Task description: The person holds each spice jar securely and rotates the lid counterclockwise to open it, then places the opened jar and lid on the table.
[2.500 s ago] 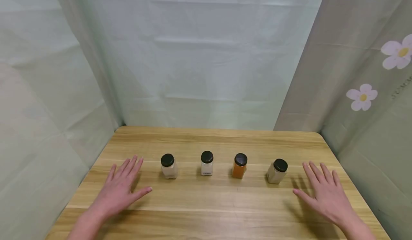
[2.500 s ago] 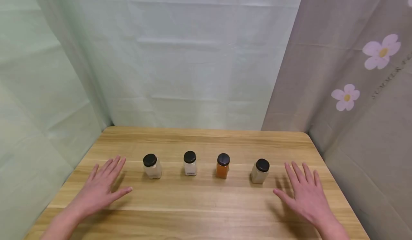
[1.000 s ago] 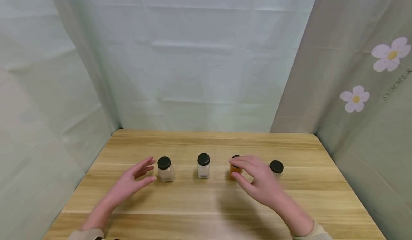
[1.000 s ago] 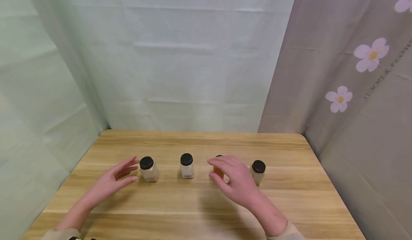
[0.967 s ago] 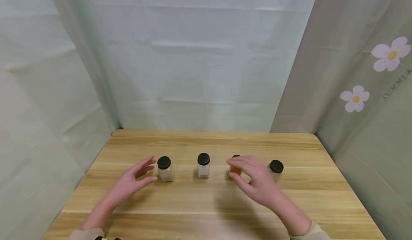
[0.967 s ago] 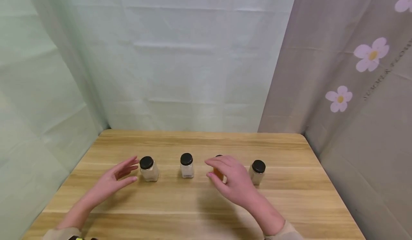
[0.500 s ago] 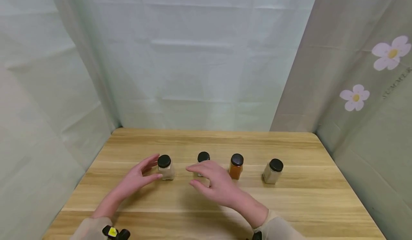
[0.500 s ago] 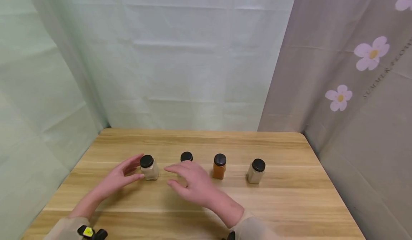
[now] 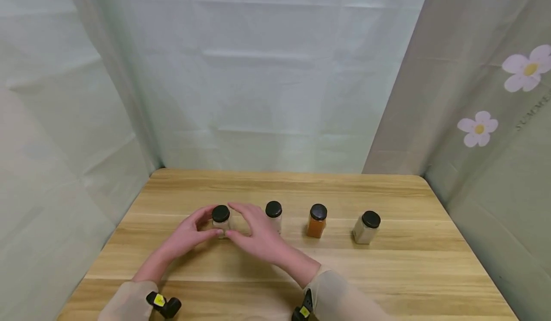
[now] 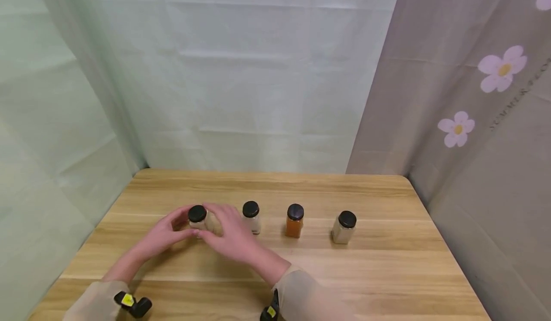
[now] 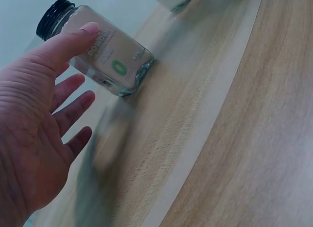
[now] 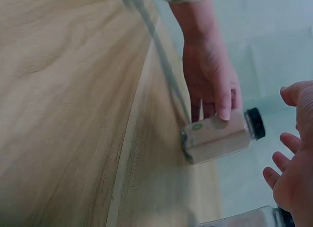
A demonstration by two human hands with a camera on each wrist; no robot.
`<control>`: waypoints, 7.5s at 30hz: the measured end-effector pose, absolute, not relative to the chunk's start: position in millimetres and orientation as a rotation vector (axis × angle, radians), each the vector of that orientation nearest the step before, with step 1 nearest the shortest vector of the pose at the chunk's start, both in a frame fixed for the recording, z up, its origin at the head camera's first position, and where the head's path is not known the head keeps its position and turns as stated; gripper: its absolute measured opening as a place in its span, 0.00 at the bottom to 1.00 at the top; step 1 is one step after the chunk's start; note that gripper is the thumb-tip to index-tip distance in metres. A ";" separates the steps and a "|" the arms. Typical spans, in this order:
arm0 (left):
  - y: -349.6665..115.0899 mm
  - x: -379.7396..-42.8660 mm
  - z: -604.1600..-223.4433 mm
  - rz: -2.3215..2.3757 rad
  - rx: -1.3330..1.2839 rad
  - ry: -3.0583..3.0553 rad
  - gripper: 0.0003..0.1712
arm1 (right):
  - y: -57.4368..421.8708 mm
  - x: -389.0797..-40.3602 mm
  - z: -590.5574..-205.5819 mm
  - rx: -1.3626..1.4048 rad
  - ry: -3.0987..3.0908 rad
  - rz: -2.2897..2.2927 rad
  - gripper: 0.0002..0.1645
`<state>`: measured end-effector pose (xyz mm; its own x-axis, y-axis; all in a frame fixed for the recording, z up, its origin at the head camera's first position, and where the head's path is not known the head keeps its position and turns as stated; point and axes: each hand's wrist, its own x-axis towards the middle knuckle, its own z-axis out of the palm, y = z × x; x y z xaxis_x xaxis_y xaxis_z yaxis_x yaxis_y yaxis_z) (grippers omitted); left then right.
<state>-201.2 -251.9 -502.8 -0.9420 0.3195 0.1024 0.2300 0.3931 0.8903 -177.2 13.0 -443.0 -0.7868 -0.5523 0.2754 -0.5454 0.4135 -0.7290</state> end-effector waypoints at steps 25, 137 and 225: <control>-249.3 -203.7 -509.8 1.653 0.513 2.505 0.31 | -41.8 -207.4 -486.3 -0.448 2.239 -1.961 0.38; -246.7 -205.8 -514.2 1.536 0.413 2.633 0.32 | -39.3 -209.4 -496.1 -0.611 2.299 -1.875 0.28; -247.0 -205.2 -514.8 1.588 0.427 2.577 0.29 | -44.7 -210.1 -497.1 -0.604 2.297 -1.955 0.26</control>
<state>-205.2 -247.0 -514.8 -0.9575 0.2791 0.0731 0.1908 0.4224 0.8861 -210.1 -44.7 -497.1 -0.9209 -0.3345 0.2004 -0.2512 0.1158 -0.9610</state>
